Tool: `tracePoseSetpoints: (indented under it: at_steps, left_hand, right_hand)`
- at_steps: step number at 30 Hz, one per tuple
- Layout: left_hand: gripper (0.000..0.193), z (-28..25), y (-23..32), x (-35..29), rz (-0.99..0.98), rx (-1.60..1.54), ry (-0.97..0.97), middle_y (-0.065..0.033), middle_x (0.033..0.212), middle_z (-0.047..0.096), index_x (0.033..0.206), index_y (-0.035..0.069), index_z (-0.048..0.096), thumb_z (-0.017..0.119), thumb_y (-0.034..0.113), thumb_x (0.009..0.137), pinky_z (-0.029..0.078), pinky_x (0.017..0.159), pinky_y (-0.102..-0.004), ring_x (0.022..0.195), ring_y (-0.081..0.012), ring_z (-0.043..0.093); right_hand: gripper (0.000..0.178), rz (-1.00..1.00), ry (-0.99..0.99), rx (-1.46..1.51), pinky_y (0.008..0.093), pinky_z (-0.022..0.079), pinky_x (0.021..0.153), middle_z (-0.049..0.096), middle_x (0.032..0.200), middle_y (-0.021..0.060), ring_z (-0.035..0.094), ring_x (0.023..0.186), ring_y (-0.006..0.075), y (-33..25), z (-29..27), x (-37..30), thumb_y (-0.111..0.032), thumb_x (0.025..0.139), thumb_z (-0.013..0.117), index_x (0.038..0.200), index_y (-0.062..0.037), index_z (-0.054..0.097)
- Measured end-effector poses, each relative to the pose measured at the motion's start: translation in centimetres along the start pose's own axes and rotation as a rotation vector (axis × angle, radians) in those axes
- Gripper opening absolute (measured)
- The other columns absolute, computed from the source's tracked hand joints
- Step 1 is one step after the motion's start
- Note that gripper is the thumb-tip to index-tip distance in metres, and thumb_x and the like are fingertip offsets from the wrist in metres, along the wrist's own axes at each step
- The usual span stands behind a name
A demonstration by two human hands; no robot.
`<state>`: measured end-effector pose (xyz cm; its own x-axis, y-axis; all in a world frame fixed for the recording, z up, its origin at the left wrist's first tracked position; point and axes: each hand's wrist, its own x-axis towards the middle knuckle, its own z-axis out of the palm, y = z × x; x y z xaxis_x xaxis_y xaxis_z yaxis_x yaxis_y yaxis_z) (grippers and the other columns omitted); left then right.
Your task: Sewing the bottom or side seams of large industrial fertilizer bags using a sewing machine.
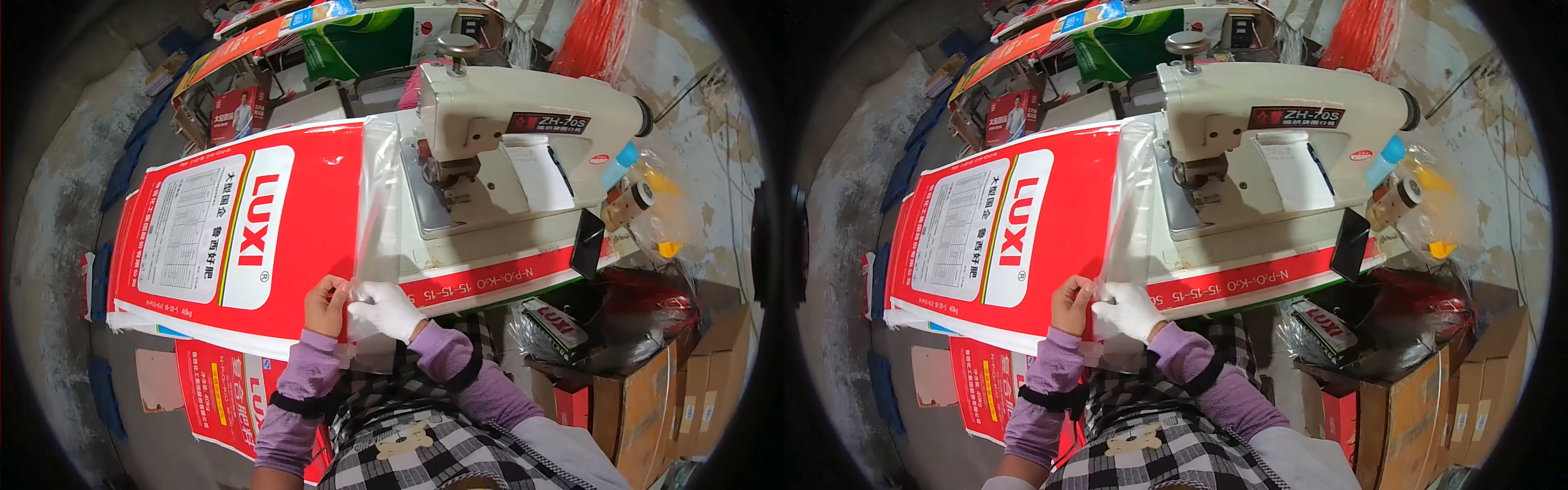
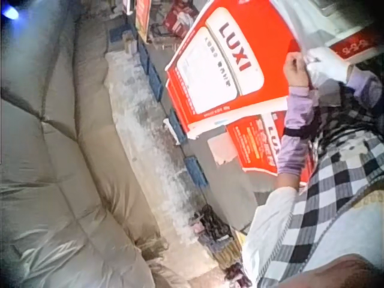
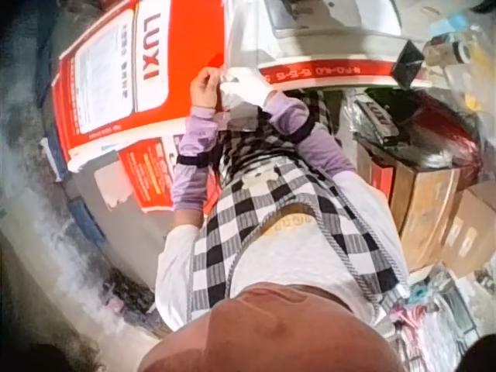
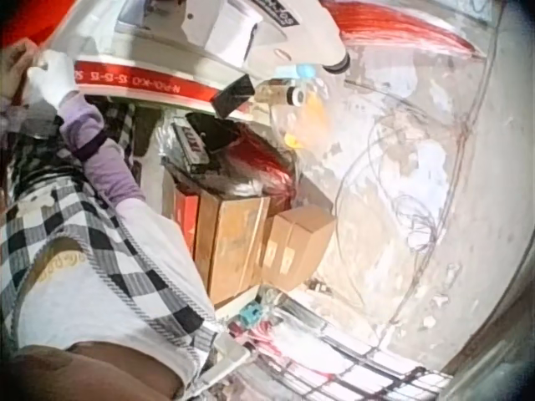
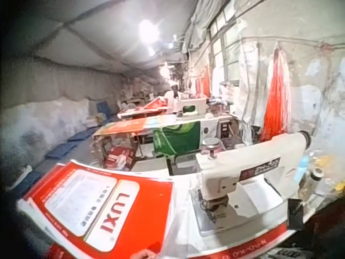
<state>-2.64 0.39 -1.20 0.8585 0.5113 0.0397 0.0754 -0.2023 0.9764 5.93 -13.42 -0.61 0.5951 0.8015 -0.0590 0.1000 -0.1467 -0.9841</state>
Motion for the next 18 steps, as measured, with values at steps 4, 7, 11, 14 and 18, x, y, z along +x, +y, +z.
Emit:
tracePoseSetpoints:
  at_steps: [4,7,11,14,18]
  left_hand:
    - [0.012,0.7,1.5,-0.3,-0.039,-0.208,0.019,0.0006,0.078,0.057,0.092,0.000,0.058,0.055,0.011,0.094,0.042,0.067,-0.0216,0.073,-0.0065,0.050]
    - [0.014,-0.2,1.8,-0.2,0.020,-0.127,0.056,-0.0001,0.083,0.057,0.093,0.000,0.058,0.052,0.012,0.096,0.041,0.070,-0.0206,0.077,-0.0055,0.049]
    - [0.016,-1.4,3.8,-0.1,0.005,-0.471,0.180,-0.0010,0.092,0.056,0.095,0.000,0.056,0.050,0.014,0.097,0.039,0.075,-0.0212,0.082,-0.0067,0.048]
    - [0.017,-3.7,3.8,-1.1,0.089,-0.211,0.168,-0.0040,0.108,0.054,0.097,0.000,0.055,0.049,0.016,0.097,0.037,0.088,-0.0243,0.096,-0.0101,0.048]
    - [0.015,-2.6,3.9,-1.0,0.116,-0.164,0.031,-0.0059,0.114,0.055,0.101,-0.001,0.058,0.051,0.010,0.094,0.037,0.093,-0.0266,0.104,-0.0132,0.050]
  right_hand:
    - [0.031,0.199,-0.005,0.332,0.0287,0.042,0.056,0.053,0.064,-0.0011,0.048,0.063,0.0065,-0.4,0.8,-0.4,-0.027,0.089,0.062,0.077,0.0015,0.063]
    - [0.033,0.257,0.051,0.405,0.0294,0.041,0.054,0.053,0.060,-0.0006,0.047,0.058,0.0083,-0.2,0.9,-0.8,-0.027,0.087,0.063,0.068,-0.0005,0.061]
    - [0.030,0.065,0.211,-0.680,0.0345,0.045,0.058,0.062,0.067,0.0045,0.056,0.060,0.0174,2.9,-1.2,-2.0,-0.026,0.082,0.067,0.062,-0.0038,0.060]
    - [0.030,-0.157,0.484,-0.403,0.0422,0.049,0.076,0.064,0.093,0.0146,0.063,0.086,0.0290,-2.3,-1.0,-2.0,-0.025,0.075,0.068,0.095,-0.0028,0.064]
    - [0.036,-0.051,-0.042,-0.063,0.0356,0.050,0.079,0.066,0.091,0.0156,0.065,0.085,0.0259,-6.8,0.2,-1.5,-0.027,0.078,0.070,0.102,-0.0021,0.061]
